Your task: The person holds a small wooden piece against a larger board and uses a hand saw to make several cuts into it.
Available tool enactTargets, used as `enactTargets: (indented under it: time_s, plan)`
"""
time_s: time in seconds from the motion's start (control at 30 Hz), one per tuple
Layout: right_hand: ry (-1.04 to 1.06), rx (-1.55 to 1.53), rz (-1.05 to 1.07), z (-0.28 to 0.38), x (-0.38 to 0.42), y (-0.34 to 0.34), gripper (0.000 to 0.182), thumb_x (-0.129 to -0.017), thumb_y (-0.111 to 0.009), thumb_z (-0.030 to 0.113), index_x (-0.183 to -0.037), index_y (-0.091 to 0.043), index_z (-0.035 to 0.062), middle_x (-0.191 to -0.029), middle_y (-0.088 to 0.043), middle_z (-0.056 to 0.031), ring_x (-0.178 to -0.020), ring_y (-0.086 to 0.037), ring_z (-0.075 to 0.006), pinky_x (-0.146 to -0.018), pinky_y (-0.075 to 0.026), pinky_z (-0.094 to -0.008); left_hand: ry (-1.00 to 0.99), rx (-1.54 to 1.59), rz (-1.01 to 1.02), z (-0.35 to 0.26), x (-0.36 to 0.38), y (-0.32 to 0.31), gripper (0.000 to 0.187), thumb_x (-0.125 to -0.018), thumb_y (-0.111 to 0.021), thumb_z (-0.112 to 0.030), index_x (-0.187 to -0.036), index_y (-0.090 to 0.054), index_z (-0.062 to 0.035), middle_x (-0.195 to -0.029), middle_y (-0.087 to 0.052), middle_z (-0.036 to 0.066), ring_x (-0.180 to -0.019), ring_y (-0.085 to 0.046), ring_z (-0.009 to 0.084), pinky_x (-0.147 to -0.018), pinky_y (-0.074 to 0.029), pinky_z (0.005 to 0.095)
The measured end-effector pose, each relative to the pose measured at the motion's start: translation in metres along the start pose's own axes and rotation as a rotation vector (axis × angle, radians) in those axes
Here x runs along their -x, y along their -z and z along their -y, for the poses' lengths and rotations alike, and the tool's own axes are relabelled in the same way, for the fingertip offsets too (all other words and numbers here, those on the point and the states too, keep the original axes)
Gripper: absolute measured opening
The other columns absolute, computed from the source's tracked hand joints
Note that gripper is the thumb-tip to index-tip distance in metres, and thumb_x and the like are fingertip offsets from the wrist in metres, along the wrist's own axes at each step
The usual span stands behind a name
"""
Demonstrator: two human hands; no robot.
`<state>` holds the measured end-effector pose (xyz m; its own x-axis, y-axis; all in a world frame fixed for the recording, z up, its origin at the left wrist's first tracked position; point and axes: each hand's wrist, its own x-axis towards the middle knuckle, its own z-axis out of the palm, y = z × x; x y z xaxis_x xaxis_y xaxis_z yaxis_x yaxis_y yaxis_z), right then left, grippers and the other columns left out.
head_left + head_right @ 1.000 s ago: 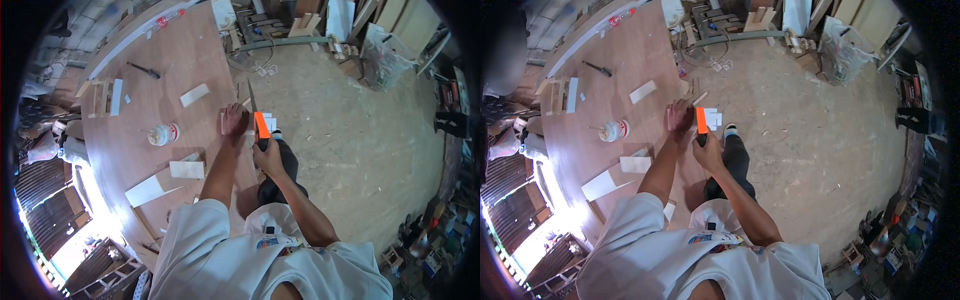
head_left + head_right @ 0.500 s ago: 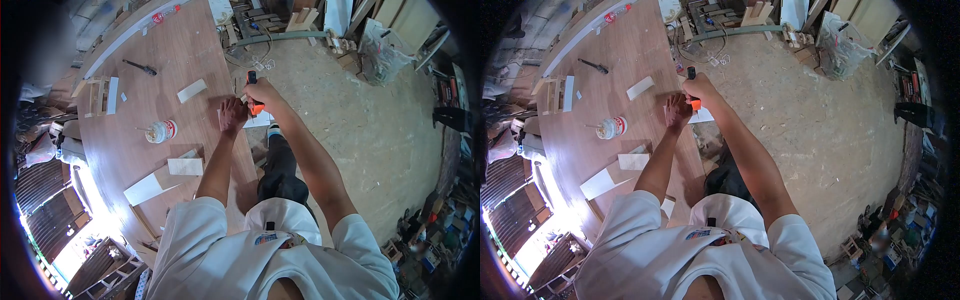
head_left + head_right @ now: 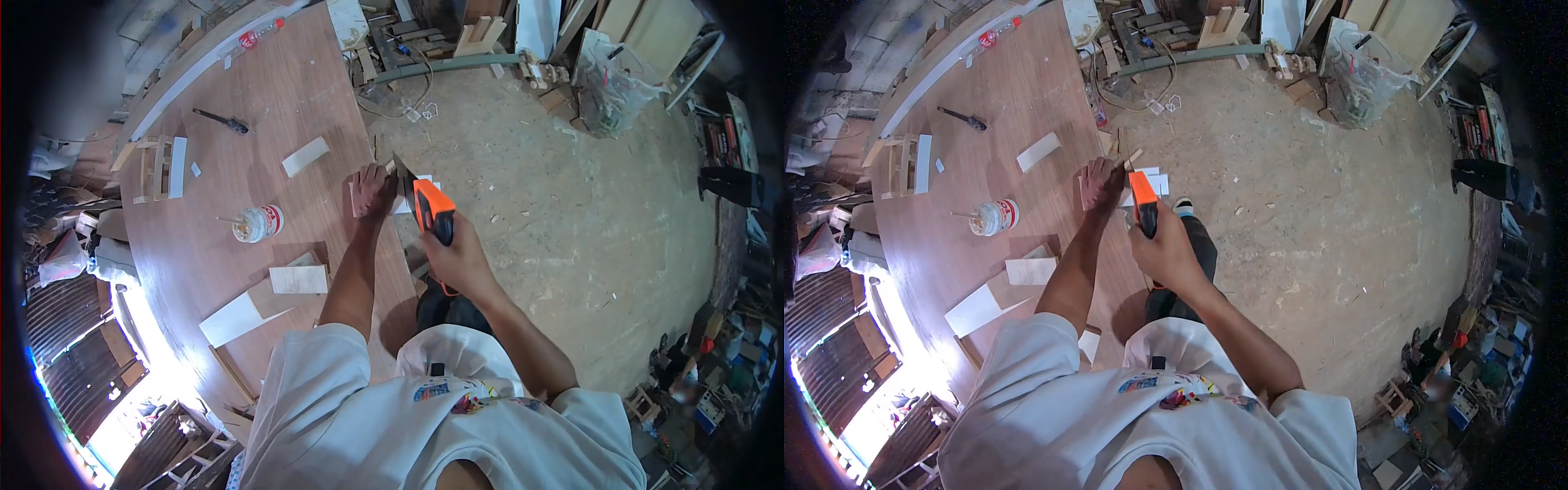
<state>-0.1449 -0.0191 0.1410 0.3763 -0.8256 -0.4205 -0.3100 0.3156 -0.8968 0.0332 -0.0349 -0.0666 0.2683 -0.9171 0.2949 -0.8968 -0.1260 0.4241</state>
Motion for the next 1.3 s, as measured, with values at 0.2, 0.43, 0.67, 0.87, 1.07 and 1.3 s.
enactTargets:
  time_s: [0.2,0.43,0.67,0.87,1.07,1.3]
  plan:
    - [0.043,0.016,0.015,-0.017,-0.024,-0.015,0.011,-0.081,-0.054,0.007,-0.089,-0.052,-0.0007,-0.061,-0.048,-0.0018,-0.049,-0.047,-0.0103,-0.045,-0.04,-0.0304,0.012,-0.165,0.062,-0.009,0.001,0.008,0.012,-0.082,-0.06,-0.021,-0.082,-0.057,-0.0093,-0.089,-0.058,0.008,-0.09,-0.054,0.0249,-0.082,-0.041,0.0379]
    - [0.133,0.078,-0.08,-0.023,-0.009,-0.019,0.01,-0.079,-0.056,0.005,-0.085,-0.051,-0.0011,-0.063,-0.049,-0.0046,-0.058,-0.047,-0.011,-0.054,-0.041,-0.031,-0.03,-0.061,-0.008,-0.006,0.006,0.004,0.012,-0.085,-0.058,-0.02,-0.081,-0.058,-0.0095,-0.082,-0.056,0.007,-0.086,-0.055,0.0257,-0.079,-0.041,0.0388]
    - [0.038,0.077,0.021,-0.008,-0.037,-0.015,0.008,-0.08,-0.054,0.004,-0.086,-0.05,0.0008,-0.06,-0.047,-0.0032,-0.049,-0.046,-0.0119,-0.045,-0.04,-0.0321,0.05,-0.072,0.048,0.001,0.008,-0.002,0.016,-0.086,-0.058,-0.023,-0.083,-0.058,-0.0078,-0.086,-0.056,0.009,-0.089,-0.054,0.0273,-0.082,-0.041,0.0392]
    - [-0.192,-0.299,0.168,0.026,-0.097,-0.011,0.005,-0.082,-0.051,0.002,-0.083,-0.047,0.0042,-0.056,-0.044,-0.0026,-0.042,-0.044,-0.012,-0.037,-0.036,-0.0307,0.013,0.103,0.228,0.017,0.004,0.009,0.03,-0.083,-0.063,-0.031,-0.096,-0.059,-0.0047,-0.099,-0.057,0.013,-0.099,-0.053,0.0307,-0.089,-0.041,0.0419]
    - [-0.264,-0.274,0.371,0.041,-0.12,-0.025,0.006,-0.081,-0.051,0.0,-0.081,-0.046,0.0036,-0.056,-0.044,-0.003,-0.043,-0.045,-0.0127,-0.038,-0.037,-0.0312,-0.216,0.04,0.496,0.023,0.014,0.055,0.089,-0.069,-0.076,-0.043,-0.135,-0.038,0.0035,-0.136,-0.042,0.021,-0.131,-0.037,0.0353,-0.109,-0.03,0.0458]
    - [-0.003,-0.009,0.232,0.002,-0.082,-0.049,0.005,-0.082,-0.052,0.004,-0.085,-0.048,0.0021,-0.057,-0.047,-0.004,-0.041,-0.045,-0.0142,-0.037,-0.038,-0.0328,-0.332,-0.003,0.29,0.045,0.019,0.037,0.1,-0.064,-0.077,-0.043,-0.14,-0.033,0.0044,-0.145,-0.034,0.021,-0.137,-0.031,0.0329,-0.114,-0.024,0.0429]
